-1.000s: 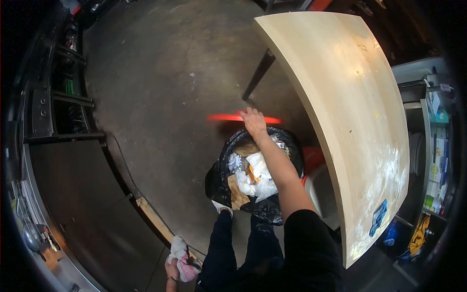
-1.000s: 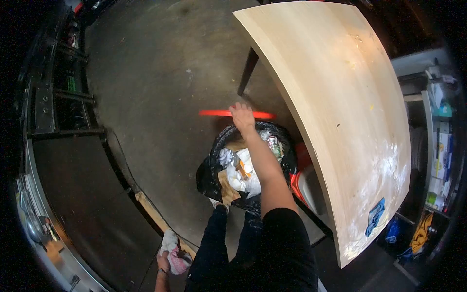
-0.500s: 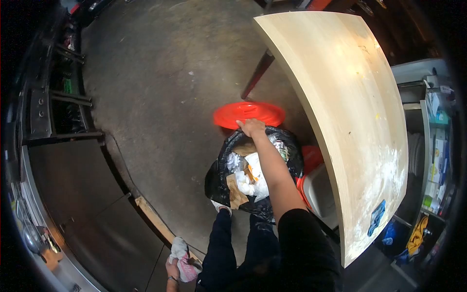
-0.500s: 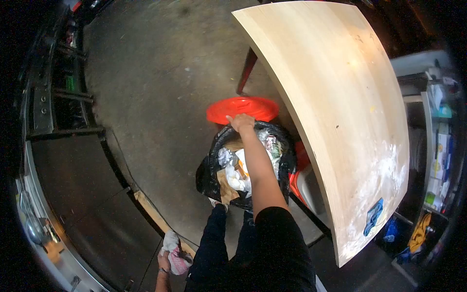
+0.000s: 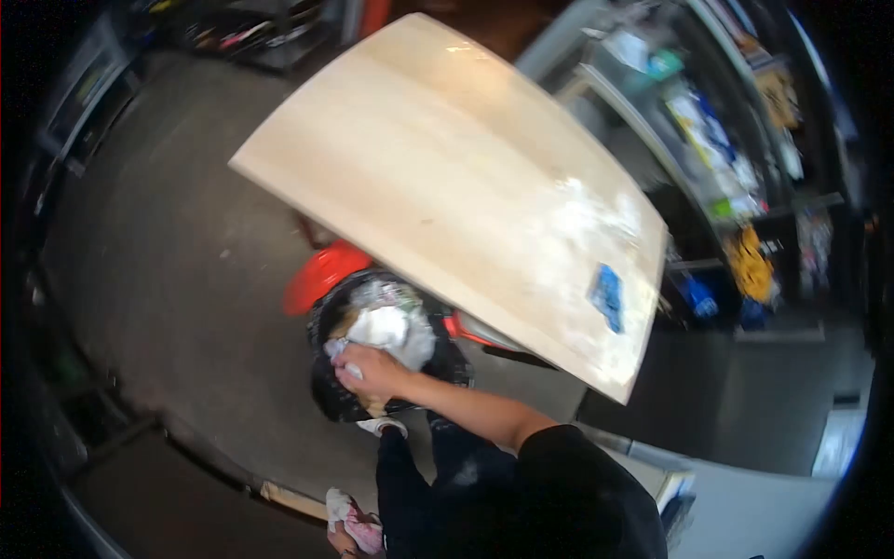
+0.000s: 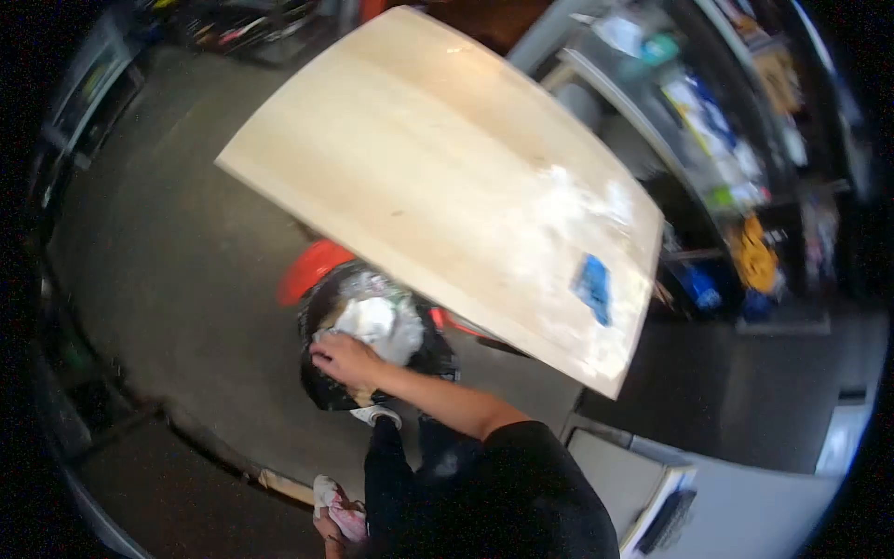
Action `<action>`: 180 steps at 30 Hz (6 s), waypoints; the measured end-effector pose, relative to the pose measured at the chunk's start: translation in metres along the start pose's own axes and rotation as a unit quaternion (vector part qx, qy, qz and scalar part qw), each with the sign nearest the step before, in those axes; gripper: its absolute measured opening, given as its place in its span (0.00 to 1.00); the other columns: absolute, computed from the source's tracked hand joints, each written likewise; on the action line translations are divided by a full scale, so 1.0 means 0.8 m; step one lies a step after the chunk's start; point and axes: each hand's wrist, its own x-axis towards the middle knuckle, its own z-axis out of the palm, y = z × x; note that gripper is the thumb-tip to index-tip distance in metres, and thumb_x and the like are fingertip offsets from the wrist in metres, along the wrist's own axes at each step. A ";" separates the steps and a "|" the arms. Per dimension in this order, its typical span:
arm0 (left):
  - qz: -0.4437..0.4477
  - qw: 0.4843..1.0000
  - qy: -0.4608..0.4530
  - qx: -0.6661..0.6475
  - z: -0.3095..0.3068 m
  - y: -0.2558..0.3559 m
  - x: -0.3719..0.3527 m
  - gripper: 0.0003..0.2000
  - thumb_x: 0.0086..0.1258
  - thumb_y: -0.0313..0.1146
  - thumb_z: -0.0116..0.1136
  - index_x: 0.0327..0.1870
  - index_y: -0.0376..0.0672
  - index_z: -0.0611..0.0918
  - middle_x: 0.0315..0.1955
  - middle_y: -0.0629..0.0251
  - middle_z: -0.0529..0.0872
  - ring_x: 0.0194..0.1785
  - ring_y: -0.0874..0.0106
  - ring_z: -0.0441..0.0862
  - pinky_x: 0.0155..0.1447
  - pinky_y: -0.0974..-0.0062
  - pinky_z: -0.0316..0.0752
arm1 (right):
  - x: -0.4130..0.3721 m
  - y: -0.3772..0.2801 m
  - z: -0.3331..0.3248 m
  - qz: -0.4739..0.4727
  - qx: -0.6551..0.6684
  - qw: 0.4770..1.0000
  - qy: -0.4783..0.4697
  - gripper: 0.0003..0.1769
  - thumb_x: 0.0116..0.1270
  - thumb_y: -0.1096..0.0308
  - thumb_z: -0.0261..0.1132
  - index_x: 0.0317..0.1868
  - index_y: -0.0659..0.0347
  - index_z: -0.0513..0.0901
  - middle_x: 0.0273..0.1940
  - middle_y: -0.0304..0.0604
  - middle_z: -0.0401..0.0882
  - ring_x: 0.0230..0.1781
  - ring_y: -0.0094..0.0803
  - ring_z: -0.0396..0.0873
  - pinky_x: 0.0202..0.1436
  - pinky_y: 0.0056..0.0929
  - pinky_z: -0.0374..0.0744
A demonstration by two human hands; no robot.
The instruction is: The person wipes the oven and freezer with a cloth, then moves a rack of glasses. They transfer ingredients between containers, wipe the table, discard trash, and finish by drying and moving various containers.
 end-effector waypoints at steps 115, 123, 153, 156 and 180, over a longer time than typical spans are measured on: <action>0.033 0.955 -0.020 0.293 0.179 0.204 -0.069 0.24 0.60 0.42 0.55 0.52 0.31 0.74 0.45 0.46 0.79 0.49 0.57 0.76 0.52 0.67 0.68 | -0.422 0.242 -0.603 0.524 -0.318 0.608 0.506 0.29 0.65 0.46 0.50 0.25 0.66 0.80 0.24 0.60 0.76 0.28 0.53 0.77 0.31 0.45 0.71; 0.089 0.919 0.010 0.384 0.168 0.241 -0.107 0.23 0.60 0.39 0.56 0.50 0.30 0.74 0.40 0.50 0.81 0.41 0.62 0.77 0.45 0.67 0.70 | -0.155 0.188 -0.489 0.388 0.095 0.740 0.542 0.27 0.67 0.50 0.51 0.28 0.68 0.80 0.24 0.56 0.77 0.27 0.43 0.73 0.38 0.39 0.71; 0.115 0.933 0.060 0.336 0.059 0.158 -0.101 0.25 0.59 0.43 0.54 0.53 0.34 0.74 0.45 0.44 0.79 0.52 0.52 0.75 0.53 0.65 0.68 | -0.444 0.038 -0.477 0.405 0.144 0.722 0.542 0.13 0.66 0.67 0.54 0.39 0.68 0.80 0.27 0.43 0.78 0.27 0.31 0.75 0.37 0.30 0.74; 0.081 0.928 0.063 0.359 0.068 0.162 -0.117 0.24 0.60 0.43 0.54 0.53 0.35 0.74 0.45 0.45 0.79 0.51 0.53 0.75 0.53 0.65 0.68 | -0.512 0.009 -0.510 0.286 0.250 0.674 0.634 0.12 0.64 0.63 0.57 0.29 0.62 0.79 0.24 0.34 0.76 0.22 0.19 0.71 0.27 0.22 0.70; 0.148 0.932 0.045 0.327 0.108 0.203 -0.124 0.24 0.61 0.41 0.53 0.53 0.32 0.73 0.47 0.44 0.78 0.52 0.53 0.74 0.55 0.67 0.67 | -0.481 0.074 -0.625 0.266 0.310 0.670 0.621 0.11 0.61 0.66 0.59 0.25 0.63 0.78 0.23 0.32 0.73 0.20 0.20 0.64 0.24 0.24 0.64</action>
